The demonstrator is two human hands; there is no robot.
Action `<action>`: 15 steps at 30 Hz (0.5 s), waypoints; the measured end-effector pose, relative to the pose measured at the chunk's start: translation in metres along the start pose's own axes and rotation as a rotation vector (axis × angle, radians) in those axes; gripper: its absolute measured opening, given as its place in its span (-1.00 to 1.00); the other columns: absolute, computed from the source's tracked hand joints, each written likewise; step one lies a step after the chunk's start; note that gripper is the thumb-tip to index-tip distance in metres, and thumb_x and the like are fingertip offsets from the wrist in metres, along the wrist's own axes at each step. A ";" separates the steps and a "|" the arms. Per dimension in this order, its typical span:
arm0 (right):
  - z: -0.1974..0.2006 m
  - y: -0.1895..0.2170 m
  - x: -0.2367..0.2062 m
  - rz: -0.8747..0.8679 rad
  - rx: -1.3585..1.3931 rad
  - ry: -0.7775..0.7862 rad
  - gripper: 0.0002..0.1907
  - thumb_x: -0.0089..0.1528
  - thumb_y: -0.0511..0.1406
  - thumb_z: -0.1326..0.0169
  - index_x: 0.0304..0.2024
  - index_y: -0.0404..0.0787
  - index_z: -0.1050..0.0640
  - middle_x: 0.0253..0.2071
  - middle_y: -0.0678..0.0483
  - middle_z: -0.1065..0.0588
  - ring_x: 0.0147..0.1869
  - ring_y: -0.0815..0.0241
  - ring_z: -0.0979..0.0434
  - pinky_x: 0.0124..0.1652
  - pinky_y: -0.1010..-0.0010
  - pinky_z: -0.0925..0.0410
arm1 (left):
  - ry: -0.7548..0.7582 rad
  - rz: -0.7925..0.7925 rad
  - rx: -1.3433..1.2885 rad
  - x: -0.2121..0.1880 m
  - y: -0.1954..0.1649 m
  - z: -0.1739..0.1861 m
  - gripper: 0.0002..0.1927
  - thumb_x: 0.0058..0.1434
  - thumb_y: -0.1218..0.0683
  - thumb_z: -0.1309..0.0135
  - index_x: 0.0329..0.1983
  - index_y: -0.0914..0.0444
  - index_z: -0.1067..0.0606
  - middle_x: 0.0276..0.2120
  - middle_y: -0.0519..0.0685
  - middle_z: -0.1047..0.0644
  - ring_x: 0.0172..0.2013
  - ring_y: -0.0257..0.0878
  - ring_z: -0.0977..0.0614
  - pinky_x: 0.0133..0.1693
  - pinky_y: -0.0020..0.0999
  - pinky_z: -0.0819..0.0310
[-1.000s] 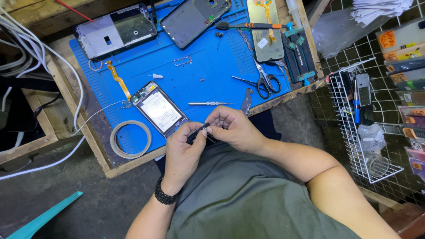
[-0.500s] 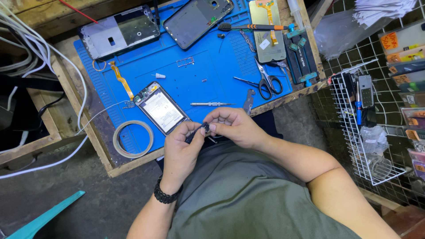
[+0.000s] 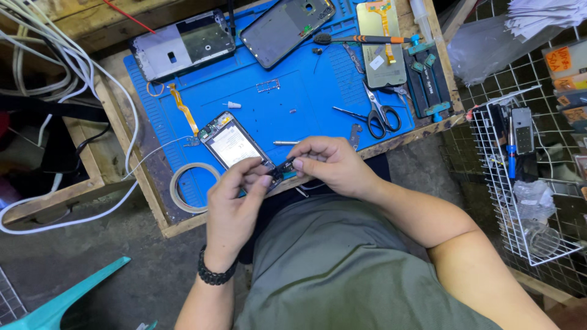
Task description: The person repairs a disassembled smartphone on a blue workbench. They use a screwdriver to remove screws, a soldering iron to work on the motherboard, and scissors to cut a piece of tape. The person also handles a battery and various small components during the process.
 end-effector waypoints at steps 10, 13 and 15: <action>-0.009 -0.005 0.015 0.046 0.006 -0.045 -0.79 0.35 -0.39 -0.12 0.03 -0.35 -0.57 -0.16 0.10 -0.57 -0.11 0.41 -0.53 -0.09 0.55 -0.42 | -0.081 -0.058 0.105 -0.004 -0.007 0.017 -0.70 0.23 0.22 -0.23 0.02 0.38 -0.54 -0.18 -0.02 -0.61 -0.23 -0.35 -0.57 -0.15 -0.47 -0.48; -0.020 -0.007 0.013 0.040 0.055 0.001 -0.79 0.36 -0.39 -0.09 0.02 -0.36 -0.56 -0.13 0.09 -0.58 -0.09 0.39 -0.56 -0.07 0.52 -0.45 | -0.052 -0.049 0.055 -0.001 -0.008 0.003 -0.73 0.24 0.21 -0.24 -0.02 0.37 -0.55 -0.22 -0.03 -0.63 -0.23 -0.36 -0.60 -0.17 -0.47 -0.48; -0.024 -0.007 0.010 0.043 0.044 0.010 -0.79 0.36 -0.39 -0.08 0.03 -0.36 -0.55 -0.12 0.09 -0.59 -0.06 0.38 -0.58 -0.04 0.50 -0.48 | -0.021 -0.044 0.037 0.000 -0.010 -0.004 -0.79 0.26 0.20 -0.24 -0.07 0.35 -0.57 -0.24 -0.03 -0.63 -0.23 -0.36 -0.63 -0.15 -0.47 -0.51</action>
Point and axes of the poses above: each hand's wrist, its own x-axis towards the middle knuckle, its own z-axis out of the back of the hand, y = z × x, the point moved 9 cm from there along x, towards the middle knuckle
